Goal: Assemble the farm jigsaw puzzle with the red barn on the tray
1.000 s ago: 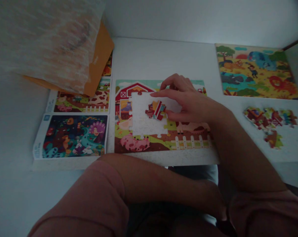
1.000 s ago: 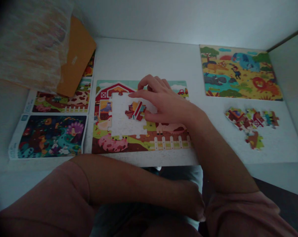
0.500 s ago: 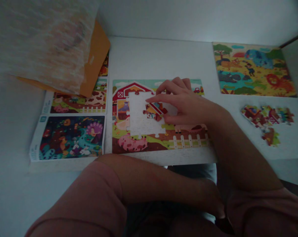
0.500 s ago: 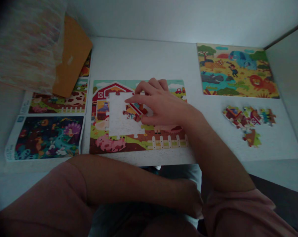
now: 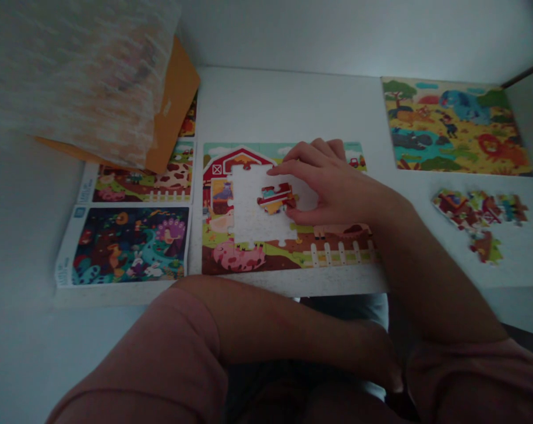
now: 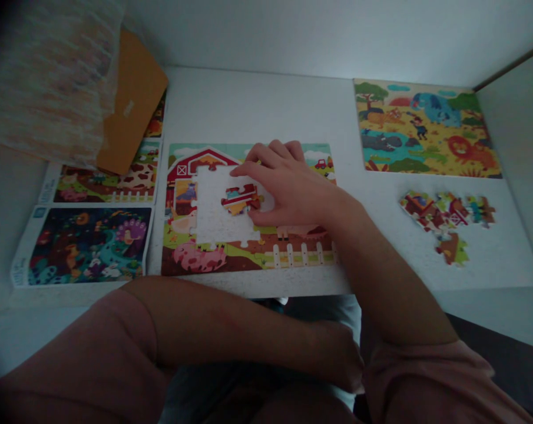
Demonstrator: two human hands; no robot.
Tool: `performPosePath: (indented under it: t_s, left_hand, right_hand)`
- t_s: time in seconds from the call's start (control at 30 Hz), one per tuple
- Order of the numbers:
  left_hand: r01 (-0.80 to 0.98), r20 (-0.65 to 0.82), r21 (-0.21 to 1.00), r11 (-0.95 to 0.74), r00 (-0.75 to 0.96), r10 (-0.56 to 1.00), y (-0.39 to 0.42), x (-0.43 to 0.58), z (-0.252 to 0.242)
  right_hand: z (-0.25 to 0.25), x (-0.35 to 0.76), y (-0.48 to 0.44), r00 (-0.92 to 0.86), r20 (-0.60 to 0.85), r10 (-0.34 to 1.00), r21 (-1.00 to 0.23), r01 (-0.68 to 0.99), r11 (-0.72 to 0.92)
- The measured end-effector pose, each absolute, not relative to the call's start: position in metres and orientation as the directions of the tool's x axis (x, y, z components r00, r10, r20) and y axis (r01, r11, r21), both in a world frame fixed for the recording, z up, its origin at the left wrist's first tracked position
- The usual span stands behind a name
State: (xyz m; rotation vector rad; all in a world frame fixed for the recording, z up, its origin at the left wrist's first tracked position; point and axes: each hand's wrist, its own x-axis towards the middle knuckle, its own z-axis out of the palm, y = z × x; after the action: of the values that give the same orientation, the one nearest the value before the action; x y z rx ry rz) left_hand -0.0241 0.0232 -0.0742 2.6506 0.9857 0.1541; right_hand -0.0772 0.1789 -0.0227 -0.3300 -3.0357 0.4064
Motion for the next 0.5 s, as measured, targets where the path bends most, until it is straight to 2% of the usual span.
performPosePath:
  t_s: [0.13, 0.27, 0.33, 0.5]
  left_hand:
    - [0.456, 0.071, 0.476, -0.752, 0.832, 0.550, 0.016, -0.008, -0.091]
    - [0.131, 0.163, 0.592, -0.795, 0.947, 0.277, 0.012, 0.017, -0.116]
    - [0.031, 0.179, 0.636, -0.771, 0.966, 0.186, 0.013, 0.023, -0.123]
    - [0.018, 0.153, 0.648, -0.761, 0.976, 0.153, 0.018, 0.015, -0.118]
  right_hand:
    - [-0.022, -0.075, 0.183, -0.971, 0.051, 0.233, -0.287, 0.209, 0.935]
    - [-0.022, -0.074, 0.187, -0.969, 0.040, 0.242, -0.338, 0.214, 0.916]
    - [-0.023, -0.073, 0.188, -0.970, 0.049, 0.236, -0.357, 0.204, 0.911]
    - [-0.023, -0.077, 0.188, -0.964, 0.102, 0.246, -0.338, 0.199, 0.920]
